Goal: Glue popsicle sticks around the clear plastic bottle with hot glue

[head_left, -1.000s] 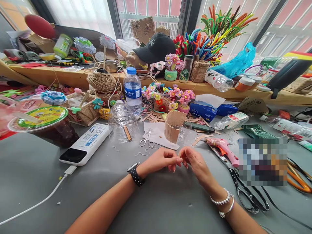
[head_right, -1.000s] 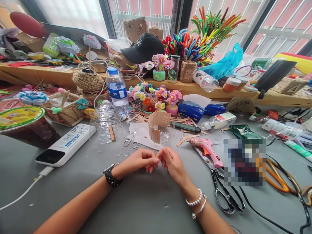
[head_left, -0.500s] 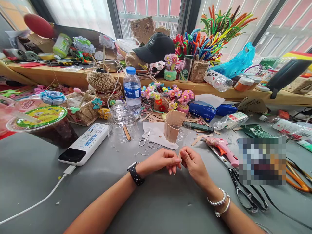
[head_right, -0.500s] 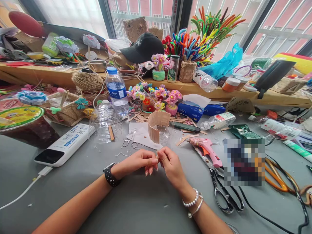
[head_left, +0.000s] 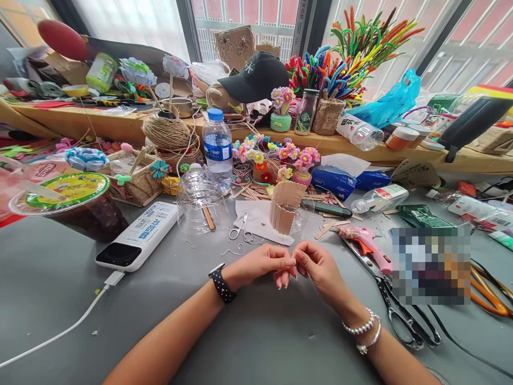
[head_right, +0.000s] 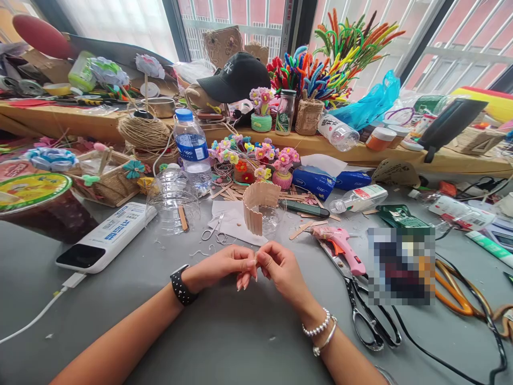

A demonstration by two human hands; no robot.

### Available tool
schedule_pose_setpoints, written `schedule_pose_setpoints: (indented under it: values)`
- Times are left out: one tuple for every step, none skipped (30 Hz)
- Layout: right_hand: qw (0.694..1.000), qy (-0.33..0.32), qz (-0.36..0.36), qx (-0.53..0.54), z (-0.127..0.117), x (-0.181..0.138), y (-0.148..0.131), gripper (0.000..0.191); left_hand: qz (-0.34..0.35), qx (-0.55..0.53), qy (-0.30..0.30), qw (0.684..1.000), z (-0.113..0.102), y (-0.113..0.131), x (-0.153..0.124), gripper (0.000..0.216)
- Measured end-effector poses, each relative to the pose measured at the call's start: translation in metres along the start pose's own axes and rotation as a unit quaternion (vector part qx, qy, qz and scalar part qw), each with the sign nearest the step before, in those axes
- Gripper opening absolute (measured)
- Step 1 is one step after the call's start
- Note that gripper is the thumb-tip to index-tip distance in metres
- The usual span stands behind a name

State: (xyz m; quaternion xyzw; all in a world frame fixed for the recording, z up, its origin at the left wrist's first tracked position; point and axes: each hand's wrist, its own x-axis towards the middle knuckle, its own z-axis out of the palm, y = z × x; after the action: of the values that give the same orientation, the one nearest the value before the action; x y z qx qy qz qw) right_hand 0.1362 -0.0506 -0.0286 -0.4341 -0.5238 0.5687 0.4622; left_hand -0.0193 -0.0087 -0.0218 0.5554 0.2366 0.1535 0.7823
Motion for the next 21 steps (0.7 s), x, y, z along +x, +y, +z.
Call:
schedule_pose_setpoints:
  values:
    - [1.0, -0.004, -0.002, 0.005, 0.0, 0.0, 0.0, 0.025, -0.005, -0.006, -0.005, 1.0, -0.001, 0.0, 0.0, 0.03]
    - [1.0, -0.007, -0.005, 0.01, 0.0, 0.0, 0.0, 0.024, -0.011, -0.015, -0.008, 1.0, -0.001, 0.0, 0.0, 0.03]
    - [1.0, -0.009, -0.007, 0.014, 0.001, -0.001, 0.0, 0.024, -0.017, -0.025, -0.011, 0.999, -0.002, -0.001, 0.0, 0.03]
    - [1.0, -0.011, -0.01, 0.017, 0.001, -0.001, 0.0, 0.024, -0.025, -0.036, -0.015, 0.999, -0.002, 0.0, 0.0, 0.031]
    - [1.0, -0.012, -0.014, 0.019, 0.001, -0.001, 0.001, 0.024, -0.032, -0.047, -0.019, 0.998, -0.002, 0.0, 0.0, 0.031]
    - [1.0, -0.013, -0.019, 0.02, 0.001, -0.002, 0.001, 0.024, -0.039, -0.057, -0.023, 0.997, -0.003, 0.0, 0.0, 0.032]
    - [0.999, -0.015, -0.023, 0.022, 0.001, -0.003, 0.002, 0.023, -0.044, -0.066, -0.028, 0.996, -0.003, 0.0, 0.0, 0.032]
    - [0.999, -0.017, -0.028, 0.024, 0.0, -0.003, 0.003, 0.023, -0.048, -0.074, -0.033, 0.996, -0.003, 0.0, -0.001, 0.032]
    - [0.999, -0.02, -0.031, 0.027, 0.0, -0.003, 0.004, 0.022, -0.05, -0.081, -0.038, 0.995, -0.003, 0.0, -0.001, 0.032]
    - [0.999, -0.022, -0.033, 0.032, 0.0, -0.004, 0.004, 0.021, -0.051, -0.088, -0.044, 0.994, -0.003, 0.0, -0.001, 0.031]
    - [0.998, -0.023, -0.034, 0.038, 0.0, -0.004, 0.005, 0.02, -0.051, -0.094, -0.048, 0.993, -0.003, 0.0, -0.001, 0.031]
    - [0.998, -0.025, -0.035, 0.045, 0.0, -0.003, 0.005, 0.02, -0.049, -0.101, -0.051, 0.992, -0.003, 0.0, 0.0, 0.03]
    - [0.998, -0.025, -0.036, 0.053, 0.0, -0.003, 0.006, 0.019, -0.047, -0.108, -0.05, 0.992, -0.003, -0.001, 0.0, 0.03]
    - [0.997, -0.025, -0.039, 0.062, 0.0, -0.003, 0.006, 0.018, -0.045, -0.115, -0.046, 0.991, -0.002, -0.001, 0.0, 0.03]
    - [0.996, -0.025, -0.043, 0.071, 0.0, -0.002, 0.007, 0.018, -0.043, -0.123, -0.04, 0.991, -0.001, -0.001, 0.0, 0.03]
    - [0.995, -0.026, -0.048, 0.079, 0.0, -0.002, 0.007, 0.017, -0.04, -0.129, -0.032, 0.99, -0.001, -0.002, 0.001, 0.029]
    - [0.995, -0.025, -0.052, 0.084, 0.0, -0.001, 0.008, 0.016, -0.036, -0.133, -0.023, 0.99, 0.0, -0.002, 0.001, 0.029]
    - [0.995, -0.024, -0.056, 0.085, 0.0, 0.0, 0.009, 0.016, -0.03, -0.133, -0.014, 0.99, 0.001, -0.002, 0.001, 0.029]
    - [0.995, -0.021, -0.06, 0.083, 0.0, 0.0, 0.009, 0.015, -0.024, -0.131, -0.005, 0.991, 0.002, -0.002, 0.001, 0.029]
    - [0.995, -0.017, -0.063, 0.078, -0.001, 0.001, 0.01, 0.015, -0.017, -0.127, 0.004, 0.992, 0.003, -0.001, 0.001, 0.028]
    - [0.995, -0.012, -0.067, 0.068, -0.001, 0.001, 0.01, 0.015, -0.009, -0.121, 0.015, 0.992, 0.004, -0.001, 0.001, 0.028]
